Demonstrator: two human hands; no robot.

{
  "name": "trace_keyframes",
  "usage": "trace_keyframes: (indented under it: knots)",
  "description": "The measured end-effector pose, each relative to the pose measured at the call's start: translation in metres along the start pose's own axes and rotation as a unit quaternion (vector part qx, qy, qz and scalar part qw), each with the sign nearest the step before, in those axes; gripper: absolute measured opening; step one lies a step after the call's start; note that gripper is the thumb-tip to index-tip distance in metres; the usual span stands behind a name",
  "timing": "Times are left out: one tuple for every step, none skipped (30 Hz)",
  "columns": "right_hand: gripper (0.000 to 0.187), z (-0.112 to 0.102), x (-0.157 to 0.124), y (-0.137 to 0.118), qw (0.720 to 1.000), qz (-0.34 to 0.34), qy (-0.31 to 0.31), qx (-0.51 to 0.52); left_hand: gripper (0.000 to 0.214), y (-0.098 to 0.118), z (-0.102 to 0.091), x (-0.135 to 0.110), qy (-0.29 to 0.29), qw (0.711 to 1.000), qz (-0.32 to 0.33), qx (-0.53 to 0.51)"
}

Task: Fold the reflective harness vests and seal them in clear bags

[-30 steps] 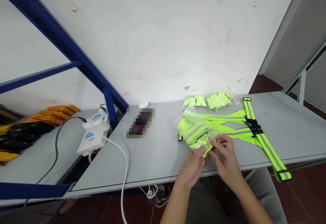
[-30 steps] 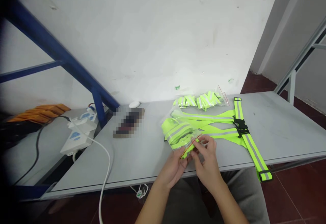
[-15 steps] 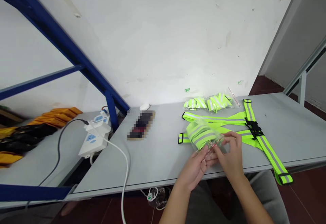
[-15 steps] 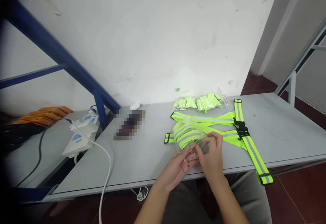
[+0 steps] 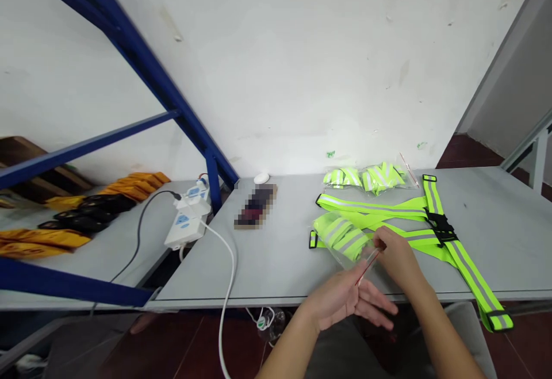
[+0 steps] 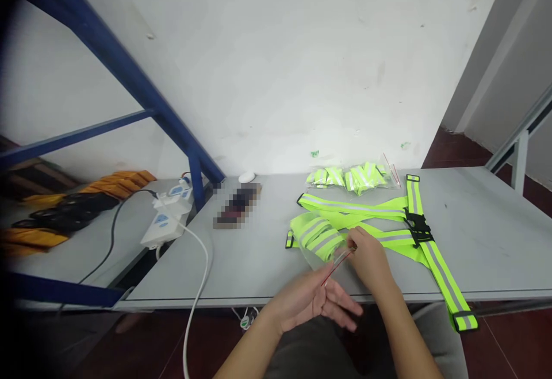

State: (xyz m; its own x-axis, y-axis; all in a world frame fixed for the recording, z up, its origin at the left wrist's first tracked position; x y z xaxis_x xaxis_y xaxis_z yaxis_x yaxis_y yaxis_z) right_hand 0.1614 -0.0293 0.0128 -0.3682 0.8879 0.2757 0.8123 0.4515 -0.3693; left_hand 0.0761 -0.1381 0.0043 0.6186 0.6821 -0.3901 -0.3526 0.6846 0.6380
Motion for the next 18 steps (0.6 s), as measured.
trace_keyframes:
  knots:
    - [0.015,0.004,-0.001,0.001,1.000,-0.001,0.001,-0.016,0.066,-0.003,0.006,-0.008,-0.022,0.999,-0.025,0.036]
    - [0.014,0.007,-0.002,0.003,1.000,0.000,0.005,-0.030,0.064,-0.004,0.012,-0.015,-0.041,0.995,-0.044,0.075]
    - [0.013,0.009,-0.002,0.004,0.999,0.000,0.010,-0.042,0.060,-0.002,0.018,-0.021,-0.054,0.991,-0.049,0.110]
    - [0.012,0.011,-0.003,0.005,0.999,-0.003,0.014,-0.049,0.057,0.005,0.020,-0.025,-0.049,0.990,-0.026,0.131]
    - [0.012,0.012,-0.004,0.005,0.999,-0.008,0.016,-0.048,0.055,0.019,0.019,-0.026,-0.020,0.989,0.031,0.143]
    - [0.011,0.012,-0.005,0.005,0.999,-0.015,0.016,-0.042,0.054,0.039,0.013,-0.026,0.033,0.981,0.115,0.153]
    - [0.010,0.012,-0.005,0.004,0.999,-0.021,0.015,-0.034,0.052,0.061,0.005,-0.027,0.103,0.956,0.214,0.172]
    - [0.010,0.012,-0.006,0.004,0.999,-0.027,0.013,-0.025,0.048,0.082,-0.004,-0.031,0.176,0.911,0.313,0.204]
    - [0.010,0.011,-0.006,0.003,0.999,-0.031,0.012,-0.017,0.040,0.098,-0.011,-0.035,0.245,0.849,0.391,0.258]
    - [0.009,0.010,-0.007,0.003,0.999,-0.034,0.011,-0.011,0.034,0.106,-0.012,-0.030,0.270,0.798,0.421,0.335]
    - [0.009,0.009,-0.008,0.003,0.999,-0.036,0.012,-0.007,0.034,0.107,-0.013,-0.019,0.269,0.765,0.412,0.416]
    - [0.009,0.009,-0.009,0.004,0.999,-0.036,0.014,-0.005,0.040,0.105,-0.018,-0.007,0.276,0.735,0.388,0.482]
    - [0.009,0.008,-0.010,0.005,0.999,-0.032,0.017,-0.004,0.046,0.100,-0.025,0.004,0.285,0.709,0.356,0.538]
    - [0.008,0.007,-0.011,0.007,1.000,-0.023,0.021,-0.002,0.049,0.095,-0.031,0.011,0.296,0.683,0.334,0.577]
    - [0.008,0.007,-0.012,0.010,1.000,-0.010,0.025,0.000,0.051,0.089,-0.037,0.015,0.311,0.661,0.320,0.604]
    - [0.009,0.006,-0.013,0.013,1.000,0.007,0.028,0.002,0.053,0.084,-0.041,0.016,0.327,0.641,0.311,0.621]
    - [0.010,0.006,-0.013,0.017,0.999,0.029,0.031,0.004,0.054,0.079,-0.043,0.016,0.344,0.624,0.307,0.631]
    - [0.013,0.006,-0.015,0.021,0.998,0.054,0.033,0.007,0.056,0.075,-0.043,0.015,0.361,0.610,0.304,0.636]
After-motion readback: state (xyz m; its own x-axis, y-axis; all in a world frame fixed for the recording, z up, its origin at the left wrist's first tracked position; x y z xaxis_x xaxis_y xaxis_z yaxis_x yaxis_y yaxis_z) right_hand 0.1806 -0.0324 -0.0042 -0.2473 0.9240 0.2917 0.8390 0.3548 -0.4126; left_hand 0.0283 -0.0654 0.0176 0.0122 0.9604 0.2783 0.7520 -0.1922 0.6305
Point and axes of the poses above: each hand's wrist, its own x-axis towards the middle knuckle, its own z-axis out of the palm, y = z × x, the point moved 8 cm from there along x, towards the middle knuckle, and after that the axes turned 12 degrees about -x, right-handed, at the moved point
